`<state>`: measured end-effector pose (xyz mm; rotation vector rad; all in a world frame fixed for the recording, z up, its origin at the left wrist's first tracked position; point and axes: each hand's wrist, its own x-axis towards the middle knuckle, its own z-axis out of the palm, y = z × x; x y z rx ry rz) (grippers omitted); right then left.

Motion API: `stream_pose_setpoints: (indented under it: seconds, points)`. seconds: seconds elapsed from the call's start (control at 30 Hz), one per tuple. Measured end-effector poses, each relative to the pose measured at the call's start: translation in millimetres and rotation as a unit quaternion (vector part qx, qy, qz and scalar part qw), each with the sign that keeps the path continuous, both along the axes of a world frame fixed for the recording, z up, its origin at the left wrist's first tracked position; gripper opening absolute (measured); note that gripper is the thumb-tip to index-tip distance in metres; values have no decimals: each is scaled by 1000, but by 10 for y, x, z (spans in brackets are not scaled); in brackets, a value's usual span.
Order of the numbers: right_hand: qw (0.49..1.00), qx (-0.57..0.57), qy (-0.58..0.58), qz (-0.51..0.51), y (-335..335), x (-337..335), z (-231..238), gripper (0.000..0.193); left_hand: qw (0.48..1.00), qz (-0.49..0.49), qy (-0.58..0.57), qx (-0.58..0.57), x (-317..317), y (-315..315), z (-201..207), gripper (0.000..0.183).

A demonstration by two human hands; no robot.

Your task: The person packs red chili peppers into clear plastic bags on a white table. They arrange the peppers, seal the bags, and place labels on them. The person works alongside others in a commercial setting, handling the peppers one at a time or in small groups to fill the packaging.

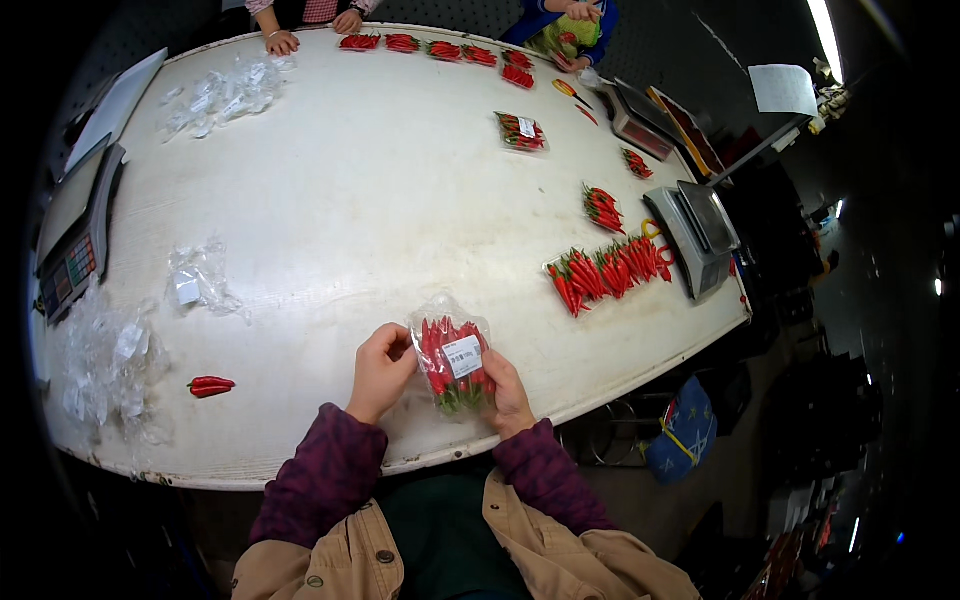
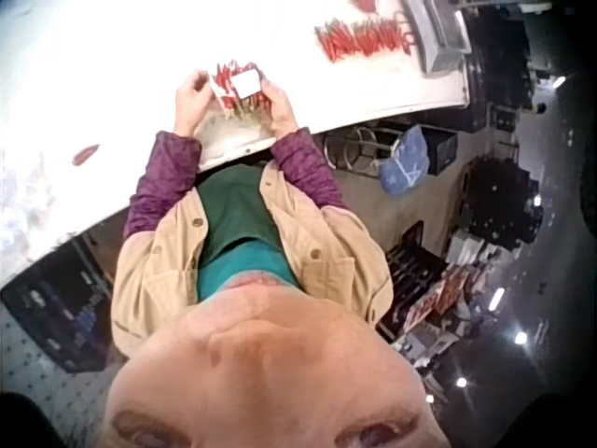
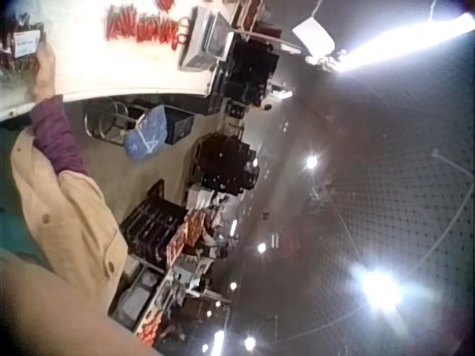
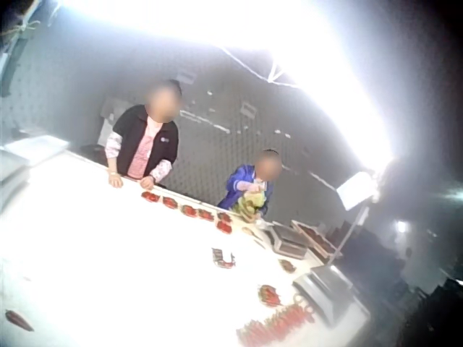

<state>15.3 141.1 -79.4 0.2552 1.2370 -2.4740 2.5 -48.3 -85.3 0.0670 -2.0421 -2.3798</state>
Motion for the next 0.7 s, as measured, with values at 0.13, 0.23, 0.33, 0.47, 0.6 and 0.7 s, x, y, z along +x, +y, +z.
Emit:
stream_pose_setpoints:
  seconds: [0.13,0.23,0.33,0.47,0.6,0.7]
  points:
    - [999,25,9,23,39,0,-85,36,999,45,-14,-2,-11,-27,24,4]
    - [999,37,15,28,1,7,-53,36,994,65,-11,85,-21,-2,11,5]
    - [998,26,27,43,-53,14,8,37,983,73,-30,168,-67,-33,-68,8]
    - [997,30,21,64,-56,18,55,37,978,55,-92,178,-96,-182,-83,10]
    - [998,24,-7,55,9,17,-42,31,991,53,-64,108,-105,-345,24,12]
    - [998,26,11,58,2,-25,7,32,990,48,-67,110,-102,-300,-19,14]
